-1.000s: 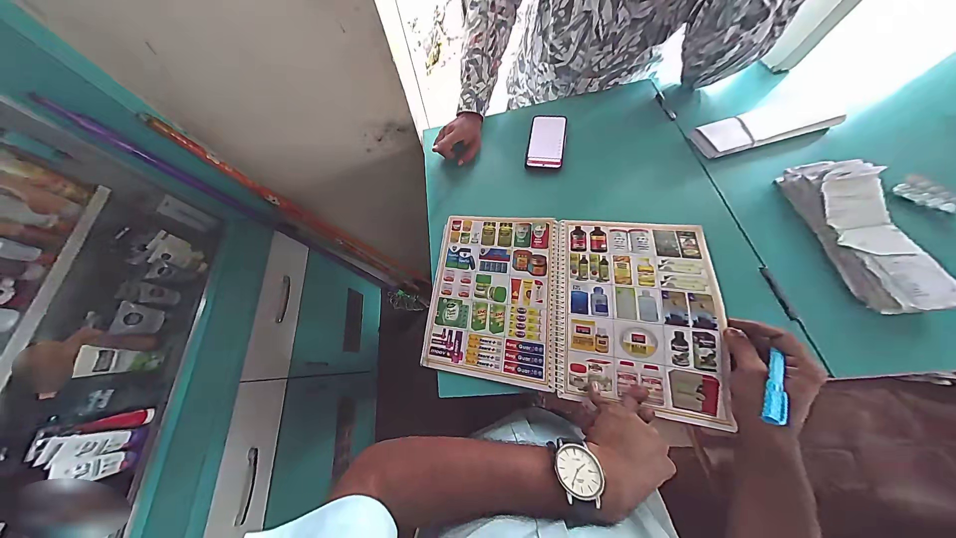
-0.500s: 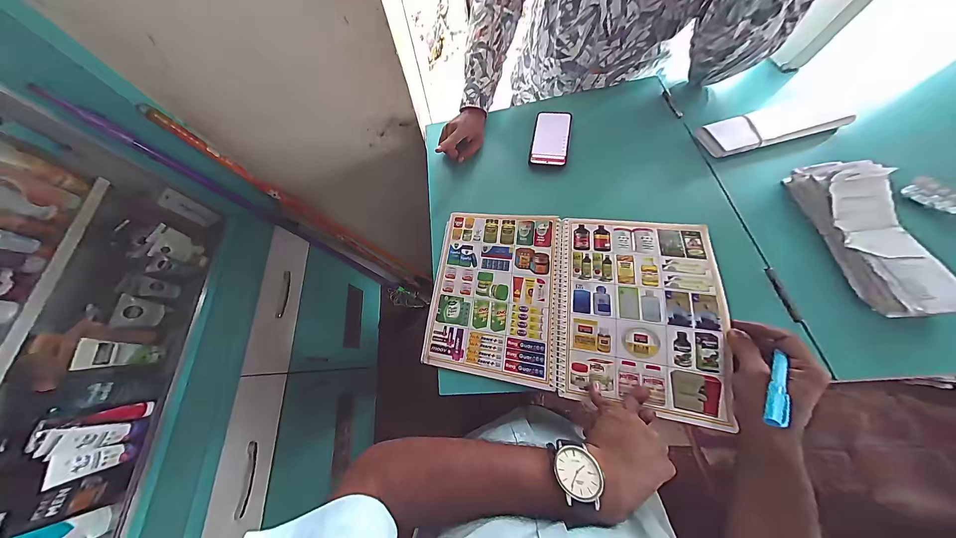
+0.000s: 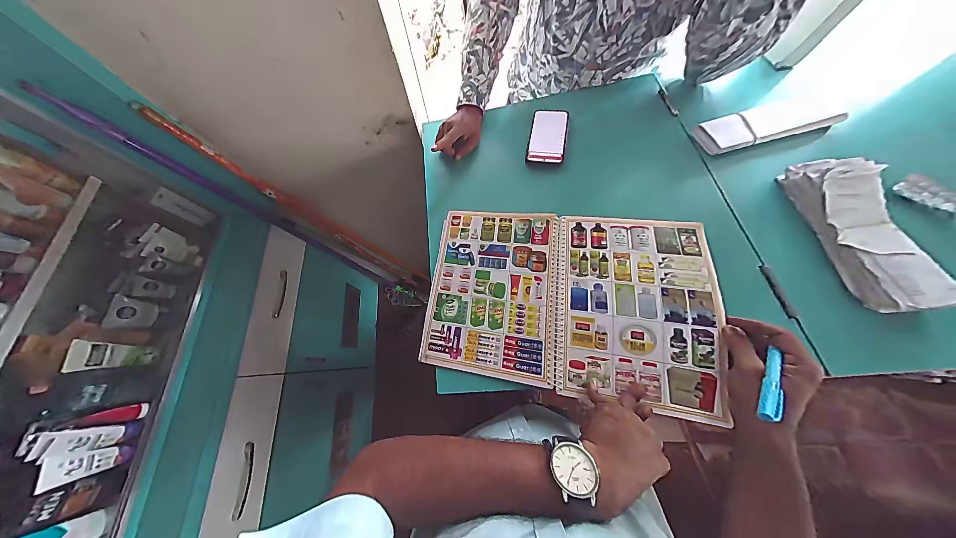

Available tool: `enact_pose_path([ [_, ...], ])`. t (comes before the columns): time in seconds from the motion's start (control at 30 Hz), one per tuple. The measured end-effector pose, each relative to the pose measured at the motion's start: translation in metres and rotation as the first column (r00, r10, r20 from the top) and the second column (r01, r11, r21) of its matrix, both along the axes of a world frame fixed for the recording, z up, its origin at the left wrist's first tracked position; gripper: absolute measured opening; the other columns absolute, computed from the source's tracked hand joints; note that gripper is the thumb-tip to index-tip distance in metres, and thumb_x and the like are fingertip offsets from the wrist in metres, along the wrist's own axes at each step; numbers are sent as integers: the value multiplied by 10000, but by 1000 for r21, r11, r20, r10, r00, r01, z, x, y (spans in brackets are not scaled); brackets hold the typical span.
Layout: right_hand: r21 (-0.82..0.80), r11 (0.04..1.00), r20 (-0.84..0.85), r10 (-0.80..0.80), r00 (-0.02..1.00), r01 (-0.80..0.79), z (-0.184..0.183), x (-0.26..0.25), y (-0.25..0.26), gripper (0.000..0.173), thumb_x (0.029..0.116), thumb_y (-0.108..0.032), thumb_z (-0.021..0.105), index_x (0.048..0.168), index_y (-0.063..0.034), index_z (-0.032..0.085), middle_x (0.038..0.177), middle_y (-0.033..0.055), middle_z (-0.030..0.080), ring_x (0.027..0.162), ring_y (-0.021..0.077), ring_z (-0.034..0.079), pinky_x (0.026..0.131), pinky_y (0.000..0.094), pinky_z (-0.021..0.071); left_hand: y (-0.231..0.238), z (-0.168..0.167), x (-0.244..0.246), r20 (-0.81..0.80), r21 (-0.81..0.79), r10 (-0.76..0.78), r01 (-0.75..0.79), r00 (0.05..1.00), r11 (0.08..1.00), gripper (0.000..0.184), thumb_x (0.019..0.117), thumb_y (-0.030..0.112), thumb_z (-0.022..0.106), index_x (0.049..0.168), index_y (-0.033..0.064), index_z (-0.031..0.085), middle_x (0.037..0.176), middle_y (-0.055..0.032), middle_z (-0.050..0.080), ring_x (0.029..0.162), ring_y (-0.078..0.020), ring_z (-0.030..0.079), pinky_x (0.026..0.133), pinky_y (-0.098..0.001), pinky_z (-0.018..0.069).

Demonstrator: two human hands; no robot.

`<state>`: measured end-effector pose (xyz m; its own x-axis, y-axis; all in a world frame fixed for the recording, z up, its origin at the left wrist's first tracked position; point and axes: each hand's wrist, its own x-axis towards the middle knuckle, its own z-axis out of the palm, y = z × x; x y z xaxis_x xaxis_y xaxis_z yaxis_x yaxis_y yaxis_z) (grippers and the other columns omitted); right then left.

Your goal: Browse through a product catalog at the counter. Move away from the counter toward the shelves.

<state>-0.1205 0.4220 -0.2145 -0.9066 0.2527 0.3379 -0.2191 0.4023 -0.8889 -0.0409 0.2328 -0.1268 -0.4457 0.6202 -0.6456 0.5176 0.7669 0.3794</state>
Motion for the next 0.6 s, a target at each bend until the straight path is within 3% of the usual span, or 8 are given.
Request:
enact_pose_path([
  [0.2,20,1000,11,-2,1000,2,0,0,0,186,952,-27,571,1072,97,641,933,23,685,801,-53,613,757,134,520,-3,2,-1,-10,-6,-20,20,1000,1000,393,907,29,701,1290,-30,634,1643,-231,265,1495,-507,226,960,-797,371],
  [0.6,-16,1000,12,3,1000,-3,-1,-1,1,174,944,-16,570,1072,76,643,931,3,691,795,-46,621,745,140,528,-5,5,-1,-56,-27,-79,77,995,997,354,920,-1,668,1272,-33,640,1615,-218,335,1501,-467,256,958,-756,406],
])
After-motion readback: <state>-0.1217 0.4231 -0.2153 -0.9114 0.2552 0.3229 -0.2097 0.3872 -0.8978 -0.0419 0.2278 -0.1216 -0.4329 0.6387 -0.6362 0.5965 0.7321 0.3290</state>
